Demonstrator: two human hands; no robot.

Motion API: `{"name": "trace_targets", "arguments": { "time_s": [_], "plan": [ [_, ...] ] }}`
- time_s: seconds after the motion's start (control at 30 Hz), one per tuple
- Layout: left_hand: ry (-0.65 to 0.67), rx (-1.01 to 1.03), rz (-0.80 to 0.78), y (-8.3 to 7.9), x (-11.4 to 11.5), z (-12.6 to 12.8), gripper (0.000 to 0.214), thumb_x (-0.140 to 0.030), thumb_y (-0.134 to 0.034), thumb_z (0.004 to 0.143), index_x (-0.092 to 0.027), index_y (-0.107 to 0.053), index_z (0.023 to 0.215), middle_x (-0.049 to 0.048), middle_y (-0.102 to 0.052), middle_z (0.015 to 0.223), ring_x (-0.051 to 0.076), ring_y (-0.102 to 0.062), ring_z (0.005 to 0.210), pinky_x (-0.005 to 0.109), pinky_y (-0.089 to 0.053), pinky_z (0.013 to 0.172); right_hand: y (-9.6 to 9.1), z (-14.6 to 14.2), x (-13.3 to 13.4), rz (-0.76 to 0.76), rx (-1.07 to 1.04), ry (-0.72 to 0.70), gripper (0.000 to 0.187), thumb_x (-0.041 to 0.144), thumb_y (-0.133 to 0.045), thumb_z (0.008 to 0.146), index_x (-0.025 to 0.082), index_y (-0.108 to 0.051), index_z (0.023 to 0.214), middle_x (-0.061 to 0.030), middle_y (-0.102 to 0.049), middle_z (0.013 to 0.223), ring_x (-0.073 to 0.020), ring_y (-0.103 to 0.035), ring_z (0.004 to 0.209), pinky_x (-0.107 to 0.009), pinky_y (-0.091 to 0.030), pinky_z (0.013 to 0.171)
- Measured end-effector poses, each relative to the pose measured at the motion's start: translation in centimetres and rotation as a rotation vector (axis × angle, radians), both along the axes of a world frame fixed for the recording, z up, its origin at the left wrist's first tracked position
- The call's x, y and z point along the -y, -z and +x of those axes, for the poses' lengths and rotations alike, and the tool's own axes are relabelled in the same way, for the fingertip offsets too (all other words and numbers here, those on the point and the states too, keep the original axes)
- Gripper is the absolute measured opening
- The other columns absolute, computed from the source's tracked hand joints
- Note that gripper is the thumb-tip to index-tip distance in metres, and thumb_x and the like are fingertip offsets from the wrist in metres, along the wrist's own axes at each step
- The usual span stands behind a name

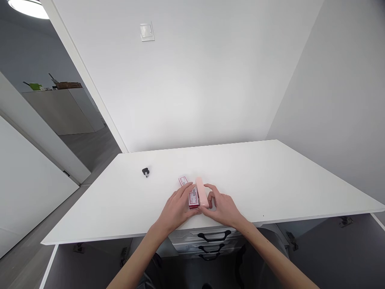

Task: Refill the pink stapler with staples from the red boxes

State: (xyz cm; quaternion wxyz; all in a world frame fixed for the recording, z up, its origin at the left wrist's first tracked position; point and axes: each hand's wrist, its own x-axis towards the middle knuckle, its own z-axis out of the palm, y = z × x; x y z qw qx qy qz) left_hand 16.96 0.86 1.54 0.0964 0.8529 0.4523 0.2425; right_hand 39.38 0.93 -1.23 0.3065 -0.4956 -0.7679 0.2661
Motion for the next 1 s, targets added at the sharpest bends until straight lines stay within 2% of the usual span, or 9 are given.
{"name": "trace_targets", "arguments": {
  "time_s": [0.17,0.3,0.4,0.53,0.63,0.8,0.9,1.0],
  "plan": [
    [0.008,0.068,0.111,-0.7,0.5,-1.1,0.055,-0.042,-0.068,0.091,-0.031,-0.048,0.141,0.01,-0.052,0.146,0.029,-0.049,0.136,0.048,-0.044,0.112,-0.5,0.0,0.1,-0.032,-0.021,-0.015,0.066,0.051,-0.063,0.088,0.027,-0.038,0.143,0.0058,-0.066,0.077,-0.0191,-0.065,0.069,-0.031,-0.045,0.069],
    [-0.142,0.163,0.109,-0.5,-1.1,-1.8,0.035,-0.034,-0.053,0.1,-0.028,-0.052,0.135,0.0085,-0.055,0.141,0.024,-0.049,0.134,0.046,-0.041,0.114,-0.7,0.1,0.1,-0.06,-0.05,-0.015,0.065,0.055,-0.061,0.089,0.026,-0.039,0.143,0.0045,-0.069,0.079,-0.0197,-0.064,0.069,-0.032,-0.046,0.07],
    [-0.213,0.124,0.042,0.1,-3.1,-2.2,0.035,-0.037,-0.051,0.101,-0.026,-0.054,0.134,0.0088,-0.054,0.143,0.025,-0.047,0.136,0.048,-0.039,0.115,-0.6,0.2,0.0,-0.093,-0.115,0.003,0.06,0.059,-0.054,0.093,0.026,-0.04,0.141,0.0035,-0.071,0.08,-0.0196,-0.062,0.067,-0.033,-0.046,0.071],
    [-0.217,0.043,-0.086,0.7,-5.1,-2.4,0.045,-0.041,-0.058,0.096,-0.028,-0.053,0.138,0.0091,-0.05,0.15,0.03,-0.042,0.142,0.053,-0.036,0.116,-0.4,0.4,-0.4,-0.146,-0.274,0.059,0.054,0.062,-0.04,0.1,0.024,-0.043,0.138,0.0039,-0.067,0.071,-0.0205,-0.06,0.066,-0.034,-0.046,0.071],
    [-0.21,0.045,-0.123,0.9,-5.8,-2.3,0.044,-0.041,-0.06,0.094,-0.027,-0.056,0.135,0.0087,-0.057,0.143,0.03,-0.046,0.138,0.052,-0.037,0.114,-0.3,0.5,-0.5,-0.17,-0.361,0.09,0.054,0.063,-0.036,0.1,0.023,-0.044,0.136,0.0036,-0.065,0.068,-0.0203,-0.058,0.065,-0.033,-0.044,0.067],
    [-0.229,0.153,-0.134,-0.1,-4.5,-2.5,0.05,-0.045,-0.054,0.098,-0.025,-0.045,0.143,0.0101,-0.054,0.145,0.027,-0.051,0.134,0.047,-0.042,0.112,-0.2,0.6,-0.5,-0.197,-0.418,0.098,0.056,0.065,-0.039,0.099,0.022,-0.045,0.134,0.0032,-0.065,0.069,-0.0188,-0.054,0.061,-0.031,-0.043,0.062],
    [-0.132,0.219,-0.155,-1.5,-2.7,-2.6,0.055,-0.047,-0.057,0.097,-0.029,-0.042,0.146,0.0077,-0.05,0.15,0.025,-0.051,0.135,0.045,-0.042,0.113,-0.1,0.6,-0.6,-0.199,-0.419,0.105,0.056,0.067,-0.039,0.098,0.023,-0.046,0.133,0.0037,-0.064,0.068,-0.0183,-0.054,0.06,-0.031,-0.044,0.062],
    [-0.033,0.189,-0.212,-2.7,-1.3,-2.6,0.059,-0.047,-0.062,0.094,-0.033,-0.041,0.147,0.0066,-0.051,0.149,0.026,-0.053,0.133,0.045,-0.044,0.112,0.0,0.6,-0.6,-0.185,-0.399,0.107,0.054,0.065,-0.041,0.098,0.022,-0.048,0.131,0.0034,-0.064,0.068,-0.0181,-0.053,0.06,-0.03,-0.043,0.062]
  ]
}}
